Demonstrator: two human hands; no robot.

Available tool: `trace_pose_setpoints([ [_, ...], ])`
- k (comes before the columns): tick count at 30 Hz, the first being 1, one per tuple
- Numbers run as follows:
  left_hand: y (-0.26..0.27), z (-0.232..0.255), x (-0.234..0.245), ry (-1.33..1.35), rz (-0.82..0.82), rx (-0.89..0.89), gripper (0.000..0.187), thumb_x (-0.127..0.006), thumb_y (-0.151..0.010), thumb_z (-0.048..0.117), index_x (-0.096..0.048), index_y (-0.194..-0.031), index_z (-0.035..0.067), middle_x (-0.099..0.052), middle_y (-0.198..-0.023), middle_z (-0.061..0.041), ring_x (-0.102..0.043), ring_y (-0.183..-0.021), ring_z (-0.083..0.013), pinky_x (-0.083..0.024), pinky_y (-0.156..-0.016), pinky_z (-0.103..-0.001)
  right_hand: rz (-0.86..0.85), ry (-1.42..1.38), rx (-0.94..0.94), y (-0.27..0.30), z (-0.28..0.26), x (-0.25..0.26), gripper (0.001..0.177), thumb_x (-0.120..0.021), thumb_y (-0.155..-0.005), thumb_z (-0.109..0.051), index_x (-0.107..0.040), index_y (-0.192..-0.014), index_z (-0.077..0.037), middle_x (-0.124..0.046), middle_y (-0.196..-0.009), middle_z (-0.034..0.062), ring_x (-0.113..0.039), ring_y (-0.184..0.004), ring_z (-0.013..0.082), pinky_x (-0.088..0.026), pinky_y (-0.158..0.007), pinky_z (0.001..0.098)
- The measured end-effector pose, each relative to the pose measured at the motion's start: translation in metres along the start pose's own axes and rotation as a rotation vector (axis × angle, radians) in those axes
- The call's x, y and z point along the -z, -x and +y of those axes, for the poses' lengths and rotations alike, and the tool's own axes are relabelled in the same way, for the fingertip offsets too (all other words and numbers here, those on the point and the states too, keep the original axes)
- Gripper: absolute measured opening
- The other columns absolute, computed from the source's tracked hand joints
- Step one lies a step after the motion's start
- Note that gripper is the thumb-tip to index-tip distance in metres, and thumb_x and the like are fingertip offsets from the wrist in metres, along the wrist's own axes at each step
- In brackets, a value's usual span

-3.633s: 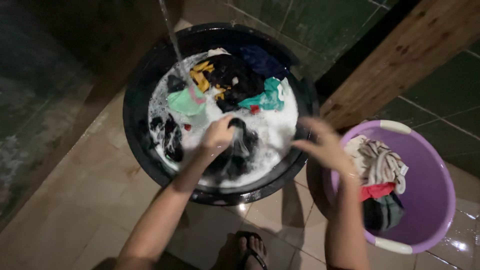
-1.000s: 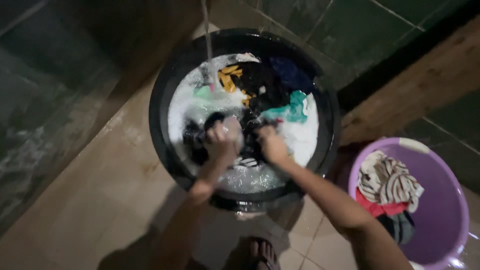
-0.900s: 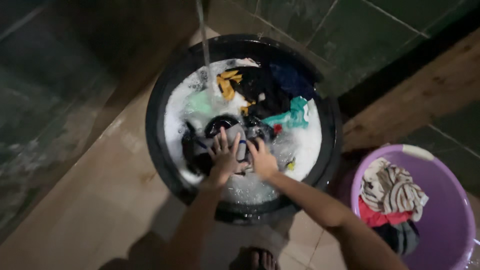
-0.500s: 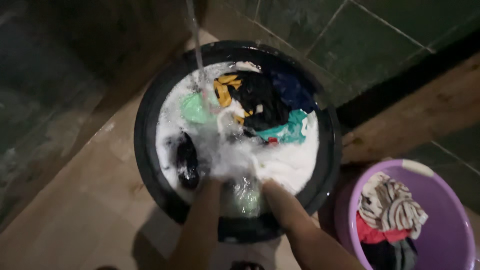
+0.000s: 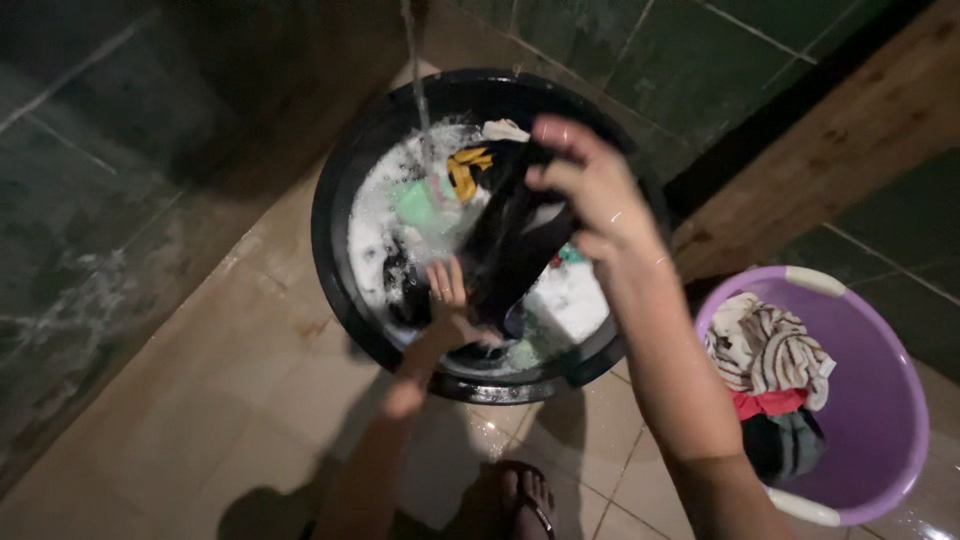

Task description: The person hand washes a load of mixed-color clothes in a black basin filled with soapy water. They repeatedly scrub, rinse, and wring each item under running tap water, then transfer the washed clothes into a purple basin beside them.

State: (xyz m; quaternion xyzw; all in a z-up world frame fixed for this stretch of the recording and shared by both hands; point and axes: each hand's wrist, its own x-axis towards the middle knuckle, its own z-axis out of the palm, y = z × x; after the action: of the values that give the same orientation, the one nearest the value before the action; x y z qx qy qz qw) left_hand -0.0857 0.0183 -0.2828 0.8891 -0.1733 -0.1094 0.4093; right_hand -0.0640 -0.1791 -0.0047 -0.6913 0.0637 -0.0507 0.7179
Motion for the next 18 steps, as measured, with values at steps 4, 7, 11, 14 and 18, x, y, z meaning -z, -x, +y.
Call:
trace_pose_setpoints([
  [4, -0.015, 0.055, -0.001, 0.377, 0.507, -0.341, 0.141, -0.093, -0.064, 0.029, 0.004, -0.163, 0.003, -0.007, -0.166, -0.035, -0.014, -0.156, -0.0443, -0.018, -0.126, -0.056, -0.047, -0.236, 0.196, 0.061, -0.114, -0.018, 0.049, -0.07, -0.081, 0.001, -0.063, -0.13, -0.004, -0.065, -0.118, 0.0082, -0.064, -0.105, 0.0192, -0.055, -0.093, 0.0312],
  [7, -0.03, 0.097, 0.021, 0.542, 0.551, -0.428, 0.093, -0.081, -0.083, 0.012, -0.029, -0.16, 0.003, -0.048, -0.153, -0.027, -0.05, -0.144, -0.0345, -0.039, -0.126, -0.043, -0.034, -0.276, 0.33, 0.1, -0.128, -0.002, 0.043, -0.07, -0.084, -0.003, -0.063, -0.127, -0.004, -0.066, -0.117, 0.0074, -0.063, -0.105, 0.0181, -0.054, -0.094, 0.0311],
  [11, -0.08, 0.155, 0.1, 0.601, 0.67, -0.464, 0.049, -0.072, -0.084, -0.011, -0.064, -0.131, 0.003, -0.07, -0.127, -0.016, -0.067, -0.119, -0.0267, -0.051, -0.108, -0.038, 0.219, -0.285, 0.503, 0.124, -0.079, 0.068, 0.036, -0.07, -0.088, -0.007, -0.064, -0.123, -0.004, -0.066, -0.116, 0.0063, -0.062, -0.105, 0.0166, -0.053, -0.094, 0.031],
  [14, -0.074, 0.21, 0.157, 0.652, 0.551, -0.513, 0.055, -0.056, -0.072, -0.014, -0.067, -0.123, 0.006, -0.072, -0.121, -0.01, -0.069, -0.113, -0.0213, -0.059, -0.086, -0.035, 0.575, -0.011, 0.413, 0.094, 0.005, 0.099, 0.031, -0.07, -0.09, -0.011, -0.064, -0.12, -0.004, -0.067, -0.115, 0.0055, -0.061, -0.106, 0.0155, -0.051, -0.095, 0.0309],
  [18, -0.04, 0.275, 0.153, 0.459, 0.336, -0.455, 0.051, -0.06, -0.076, -0.013, -0.07, -0.121, 0.009, -0.077, -0.105, -0.011, -0.07, -0.087, -0.0281, -0.056, -0.075, -0.038, 0.528, -0.824, -0.754, 0.041, 0.115, 0.058, 0.068, -0.039, -0.097, -0.072, -0.05, -0.151, -0.033, -0.043, -0.147, 0.0225, -0.04, -0.136, 0.0476, -0.02, -0.112, 0.066],
])
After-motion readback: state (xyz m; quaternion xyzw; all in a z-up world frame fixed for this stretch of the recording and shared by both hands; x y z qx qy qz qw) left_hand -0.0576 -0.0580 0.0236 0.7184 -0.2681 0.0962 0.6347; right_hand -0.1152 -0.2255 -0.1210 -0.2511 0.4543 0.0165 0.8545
